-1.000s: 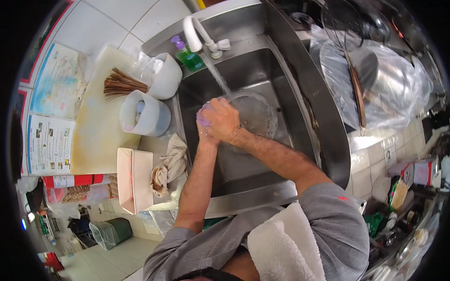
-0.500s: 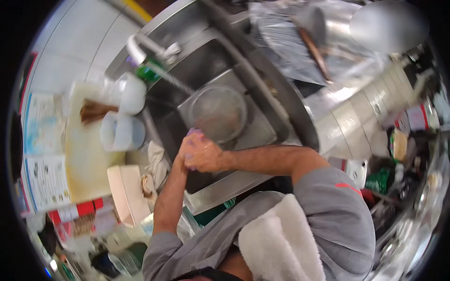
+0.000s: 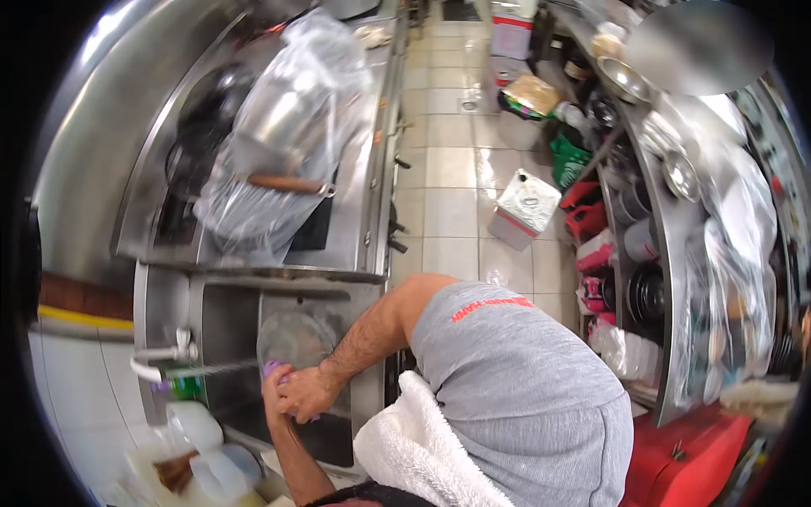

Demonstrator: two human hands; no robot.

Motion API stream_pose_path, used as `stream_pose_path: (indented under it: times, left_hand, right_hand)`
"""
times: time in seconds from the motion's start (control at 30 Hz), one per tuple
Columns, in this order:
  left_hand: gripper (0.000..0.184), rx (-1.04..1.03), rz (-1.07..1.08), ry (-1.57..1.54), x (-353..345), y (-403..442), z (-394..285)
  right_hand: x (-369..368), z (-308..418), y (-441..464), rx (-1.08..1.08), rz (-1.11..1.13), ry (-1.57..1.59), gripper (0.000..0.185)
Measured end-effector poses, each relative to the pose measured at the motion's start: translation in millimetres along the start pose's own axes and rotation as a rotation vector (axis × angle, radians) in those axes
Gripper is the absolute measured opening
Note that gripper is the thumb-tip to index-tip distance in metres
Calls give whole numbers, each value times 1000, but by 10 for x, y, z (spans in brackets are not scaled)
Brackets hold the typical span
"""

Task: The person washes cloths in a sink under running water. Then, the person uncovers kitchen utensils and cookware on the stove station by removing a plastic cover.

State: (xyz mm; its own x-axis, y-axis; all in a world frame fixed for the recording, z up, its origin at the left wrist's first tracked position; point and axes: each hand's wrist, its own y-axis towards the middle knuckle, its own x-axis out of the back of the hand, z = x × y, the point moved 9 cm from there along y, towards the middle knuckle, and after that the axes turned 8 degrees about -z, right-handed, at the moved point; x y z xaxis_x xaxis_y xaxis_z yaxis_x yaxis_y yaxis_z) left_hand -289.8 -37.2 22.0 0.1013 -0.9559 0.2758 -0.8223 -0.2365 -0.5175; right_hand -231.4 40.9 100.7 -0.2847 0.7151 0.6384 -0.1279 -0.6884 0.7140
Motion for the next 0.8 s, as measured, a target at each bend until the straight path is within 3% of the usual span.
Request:
stream_pose_path:
  times: [0.07, 0.1, 0.13, 0.17, 0.2, 0.23, 0.27, 0.3, 0.37, 0.4, 0.43, 0.5, 0.57, 0.6, 0.7, 0.73, 0.8]
  left_hand:
    - [29, -183, 221, -459, 49, 35, -183]
    - [29, -189, 247, -445, -76, -82, -358]
    - [39, -132, 222, -634, -174, -329, -588]
    - [50, -67, 195, -819, -259, -508, -745]
    - [50, -69, 221, -803, -362, -593, -833]
    - [57, -240, 346, -713, -478, -720, -1041]
    - [65, -413, 467, -621, -597, -865, -1244]
    - [65, -415, 484, -608, -679, -926, -1344]
    - [72, -722, 457, -378, -852, -1116, -1662]
    - [84, -691, 368, -414, -829, -1018, -1676]
    - [72, -674, 284, -454, -870, -1040, -1768]
    - [60, -705, 162, -548, -763, -837, -1730]
    - [49, -756, 16, -650, -624, -586, -1607]
    - [45, -669, -97, -763, -561, -419, -1476]
    - [36, -490, -312, -906, -555, -36, -1124]
    - [32, -409, -427, -961, -536, 81, -936]
    - [41, -375, -475, -927, -518, 372, -701]
  right_hand:
    - [443, -88, 120, -151, -99, -9, 17]
    - [857, -199, 178, -336, -202, 46, 20]
    - [1183, -357, 113, -517, -310, 104, 22]
    - [1340, -462, 61, -529, -326, 81, 22]
    - [1595, -676, -72, -628, -557, 258, 23]
    - [1903, -830, -241, -711, -789, 441, 23]
    - [2075, -939, -454, -810, -909, 701, 23]
    - [2294, -945, -678, -896, -1019, 974, 23]
    - [2868, -888, -1179, -799, -1217, 1146, 22]
    - [3146, -808, -1497, -842, -1299, 1191, 24]
    - [3403, -692, -1838, -882, -1387, 1238, 27]
    - [3964, -438, -2649, -660, -1459, 1095, 30]
    - [4376, -115, -3667, -701, -1610, 915, 33]
    - [4598, 140, -4121, -680, -1690, 848, 32]
    - [5103, 1217, -5435, -946, -2068, 228, 30]
    - [5227, 1619, -5733, -908, -2167, 53, 31]
    - [5310, 2428, -6550, -932, -2279, -306, 31]
